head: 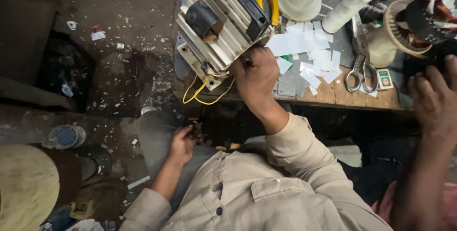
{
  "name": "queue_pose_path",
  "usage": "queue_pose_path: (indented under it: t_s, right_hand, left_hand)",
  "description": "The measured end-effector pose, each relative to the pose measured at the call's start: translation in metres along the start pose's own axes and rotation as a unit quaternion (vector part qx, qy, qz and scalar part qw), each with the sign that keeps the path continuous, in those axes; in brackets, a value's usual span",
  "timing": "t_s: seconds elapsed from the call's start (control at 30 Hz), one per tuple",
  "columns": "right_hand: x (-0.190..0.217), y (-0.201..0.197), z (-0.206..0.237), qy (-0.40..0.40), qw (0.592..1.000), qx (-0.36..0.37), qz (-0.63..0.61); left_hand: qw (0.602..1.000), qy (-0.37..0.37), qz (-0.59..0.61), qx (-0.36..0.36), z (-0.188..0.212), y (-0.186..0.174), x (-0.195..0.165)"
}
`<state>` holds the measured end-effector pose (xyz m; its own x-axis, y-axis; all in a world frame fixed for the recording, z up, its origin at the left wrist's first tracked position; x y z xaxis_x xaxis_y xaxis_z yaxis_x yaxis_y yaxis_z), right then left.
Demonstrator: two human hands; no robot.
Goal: The person cuts small white rectangular pieces with scissors and inserts them into slots on a finned metal electrical component. They repeatedly pick, cut, and place the pieces while another person works nearby.
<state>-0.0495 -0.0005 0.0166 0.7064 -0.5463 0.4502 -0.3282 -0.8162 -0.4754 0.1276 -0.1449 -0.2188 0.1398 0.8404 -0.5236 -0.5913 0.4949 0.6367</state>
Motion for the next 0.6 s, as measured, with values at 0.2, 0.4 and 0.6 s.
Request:
queue_pose_path:
  t_s: [0.2,0.4,0.6]
  right_hand:
    - [-0.0009,-0.0016,0.0070,0.004,0.998,0.045,-0.045]
    - [-0.0022,-0.0040,0.0090,-0.001,0.997,0.044,-0.066]
    - [-0.0026,-0.0040,0.0073,-0.035,0.998,0.026,-0.044]
  left_hand:
    - [1.000,0.008,-0.002,0.014,-0.0016,-0.0051,0.0022]
    - [0.999,0.009,-0.039,0.036,-0.0027,-0.0064,0.0027]
    - [0.999,0.010,-0.019,0.023,-0.0018,-0.0078,0.0020]
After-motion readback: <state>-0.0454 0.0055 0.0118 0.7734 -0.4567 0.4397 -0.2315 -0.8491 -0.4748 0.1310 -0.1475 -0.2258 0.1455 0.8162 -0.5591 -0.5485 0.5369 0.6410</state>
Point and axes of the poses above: each hand's wrist, its own z-axis away from the middle knuckle, its own y-axis out of the palm, x = y × z, the point moved 1 cm from there along -z, towards the middle knuckle, and after that the axes turned 3 degrees about -z, right-handed, at the moved point
